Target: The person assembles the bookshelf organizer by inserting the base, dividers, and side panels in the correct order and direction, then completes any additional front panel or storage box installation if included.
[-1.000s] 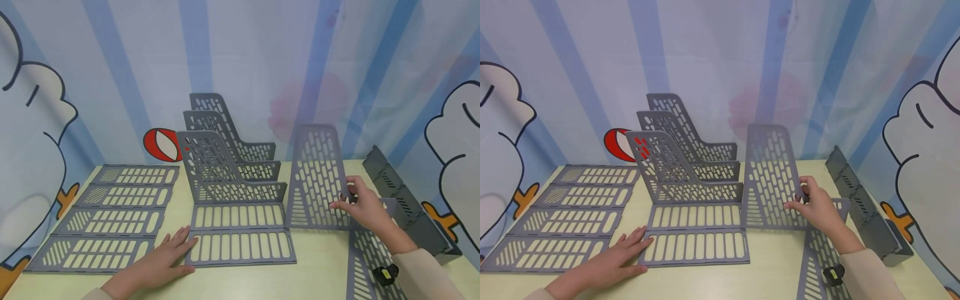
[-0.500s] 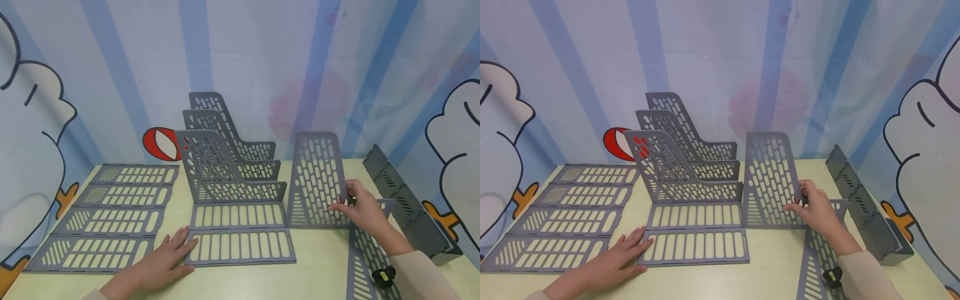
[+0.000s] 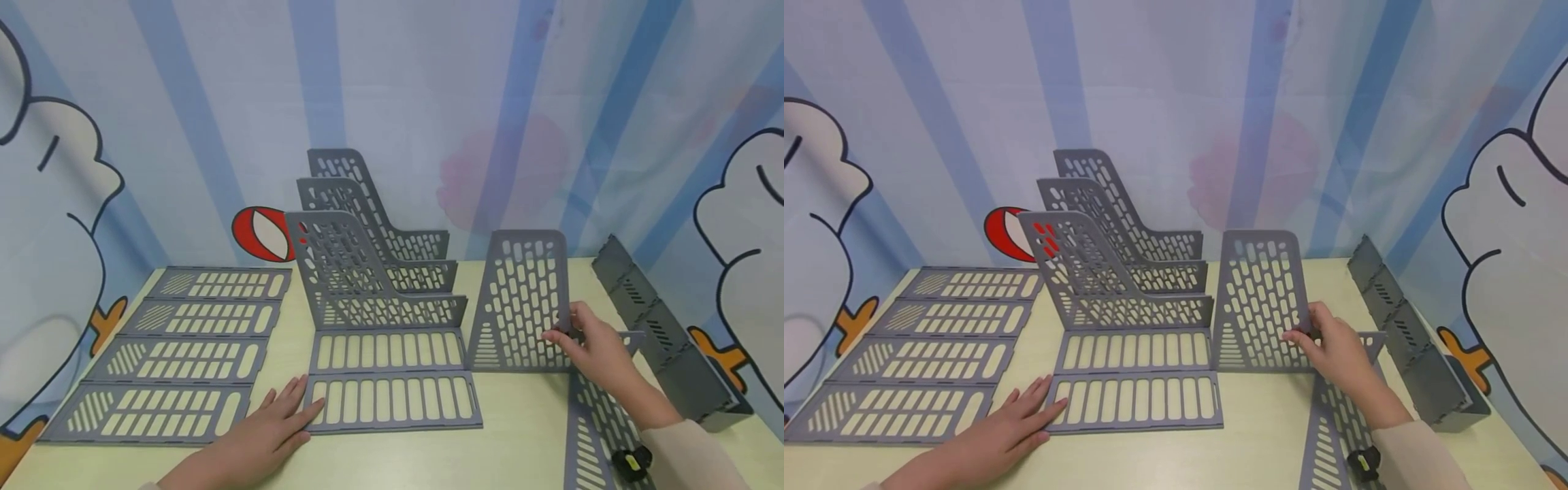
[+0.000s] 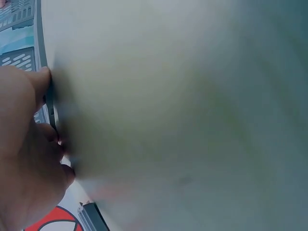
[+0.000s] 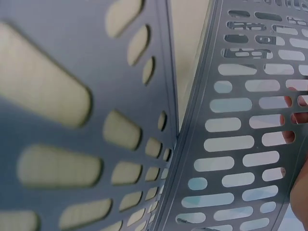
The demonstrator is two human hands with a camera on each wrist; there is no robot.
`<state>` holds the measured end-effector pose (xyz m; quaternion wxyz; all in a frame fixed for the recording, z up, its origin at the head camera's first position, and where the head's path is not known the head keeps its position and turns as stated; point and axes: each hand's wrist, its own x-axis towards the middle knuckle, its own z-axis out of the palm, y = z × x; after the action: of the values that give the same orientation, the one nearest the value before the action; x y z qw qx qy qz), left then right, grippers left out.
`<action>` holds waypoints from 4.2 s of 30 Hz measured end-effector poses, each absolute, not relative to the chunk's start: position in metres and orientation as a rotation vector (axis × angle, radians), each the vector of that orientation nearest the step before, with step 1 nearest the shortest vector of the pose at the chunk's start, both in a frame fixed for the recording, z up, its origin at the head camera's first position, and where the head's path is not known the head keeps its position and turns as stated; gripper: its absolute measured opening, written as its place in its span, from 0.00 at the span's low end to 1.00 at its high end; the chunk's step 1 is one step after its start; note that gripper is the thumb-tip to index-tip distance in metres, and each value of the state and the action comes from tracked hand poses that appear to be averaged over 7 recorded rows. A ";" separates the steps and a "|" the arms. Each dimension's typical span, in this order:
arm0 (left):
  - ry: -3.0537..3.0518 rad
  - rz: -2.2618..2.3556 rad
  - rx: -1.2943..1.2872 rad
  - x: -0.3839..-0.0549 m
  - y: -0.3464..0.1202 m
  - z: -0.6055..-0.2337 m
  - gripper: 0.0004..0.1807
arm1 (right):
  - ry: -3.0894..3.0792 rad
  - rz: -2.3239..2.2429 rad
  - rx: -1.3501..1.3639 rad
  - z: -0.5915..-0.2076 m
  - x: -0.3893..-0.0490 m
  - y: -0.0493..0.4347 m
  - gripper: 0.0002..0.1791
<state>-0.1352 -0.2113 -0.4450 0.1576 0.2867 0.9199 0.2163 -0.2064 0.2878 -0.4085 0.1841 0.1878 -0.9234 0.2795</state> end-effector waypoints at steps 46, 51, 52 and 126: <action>2.662 0.629 0.840 -0.133 -0.211 -0.443 0.30 | -2.518 0.854 0.650 -0.413 -0.204 0.283 0.12; 2.669 0.622 0.835 -0.134 -0.209 -0.443 0.30 | -2.521 0.847 0.631 -0.411 -0.203 0.280 0.12; 2.670 0.622 0.835 -0.134 -0.209 -0.443 0.30 | -2.521 0.845 0.628 -0.410 -0.203 0.279 0.12; 2.682 0.572 0.829 -0.135 -0.207 -0.445 0.29 | -2.358 0.792 0.721 -0.420 -0.215 0.170 0.18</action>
<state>-0.1355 -0.2068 -0.4449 0.1380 0.2865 0.9273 0.1977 -0.2146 0.1703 -0.4202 0.2723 0.2679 -0.8761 0.2941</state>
